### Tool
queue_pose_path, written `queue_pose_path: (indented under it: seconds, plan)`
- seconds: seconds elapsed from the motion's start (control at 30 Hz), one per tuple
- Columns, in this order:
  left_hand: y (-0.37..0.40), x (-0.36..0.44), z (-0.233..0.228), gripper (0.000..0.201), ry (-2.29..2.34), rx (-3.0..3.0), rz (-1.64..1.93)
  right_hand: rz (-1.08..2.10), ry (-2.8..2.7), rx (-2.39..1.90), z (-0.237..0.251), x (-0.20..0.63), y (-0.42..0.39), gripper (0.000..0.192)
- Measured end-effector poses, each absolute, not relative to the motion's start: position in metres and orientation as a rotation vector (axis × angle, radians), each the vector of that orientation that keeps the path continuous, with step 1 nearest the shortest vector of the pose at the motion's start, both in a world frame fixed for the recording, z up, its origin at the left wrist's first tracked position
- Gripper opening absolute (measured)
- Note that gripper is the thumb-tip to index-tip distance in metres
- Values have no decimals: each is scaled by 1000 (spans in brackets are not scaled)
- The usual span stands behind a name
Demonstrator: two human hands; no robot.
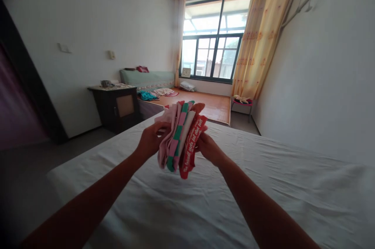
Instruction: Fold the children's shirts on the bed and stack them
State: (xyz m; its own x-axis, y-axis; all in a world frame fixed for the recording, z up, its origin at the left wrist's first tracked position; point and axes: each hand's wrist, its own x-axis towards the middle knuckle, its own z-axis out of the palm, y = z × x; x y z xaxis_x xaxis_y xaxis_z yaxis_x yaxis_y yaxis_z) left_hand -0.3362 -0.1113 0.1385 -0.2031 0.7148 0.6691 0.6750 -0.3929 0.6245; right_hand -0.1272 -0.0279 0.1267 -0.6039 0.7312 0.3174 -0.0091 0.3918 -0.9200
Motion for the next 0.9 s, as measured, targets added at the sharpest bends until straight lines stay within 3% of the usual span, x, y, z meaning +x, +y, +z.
queue_pose_path:
  seconds: [0.13, 0.33, 0.43, 0.5, 0.63, 0.73, 0.83, 0.9]
  plan:
    - [-123, -401, 155, 15, 1903, 1835, 1841, 747, -1925, -658, 156, -159, 1, 29]
    - [-138, -464, 169, 18, 1932, 1619, 2296, 538, -1654, -677, 198, -162, 16, 29]
    - [-139, -489, 163, 23, 1920, 1465, 2561, 347, -1473, -682, 204, -159, 21, 39]
    - [-138, -503, 149, 20, 2026, 1547, 2391, 267, -1586, -757, 195, -155, 30, 44]
    - [-136, -512, 111, 18, 2340, 1970, 1497, 160, -2076, -964, 163, -153, 46, 42]
    - [-132, -493, 98, 23, 2353, 2145, 1232, 55, -2228, -916, 141, -169, 42, 30]
    - [-123, -461, 99, 27, 2180, 2315, 988, 223, -2461, -920, 124, -198, 30, 23]
    - [-113, -443, 101, 29, 2199, 2338, 746, 444, -2518, -985, 112, -216, 21, 30]
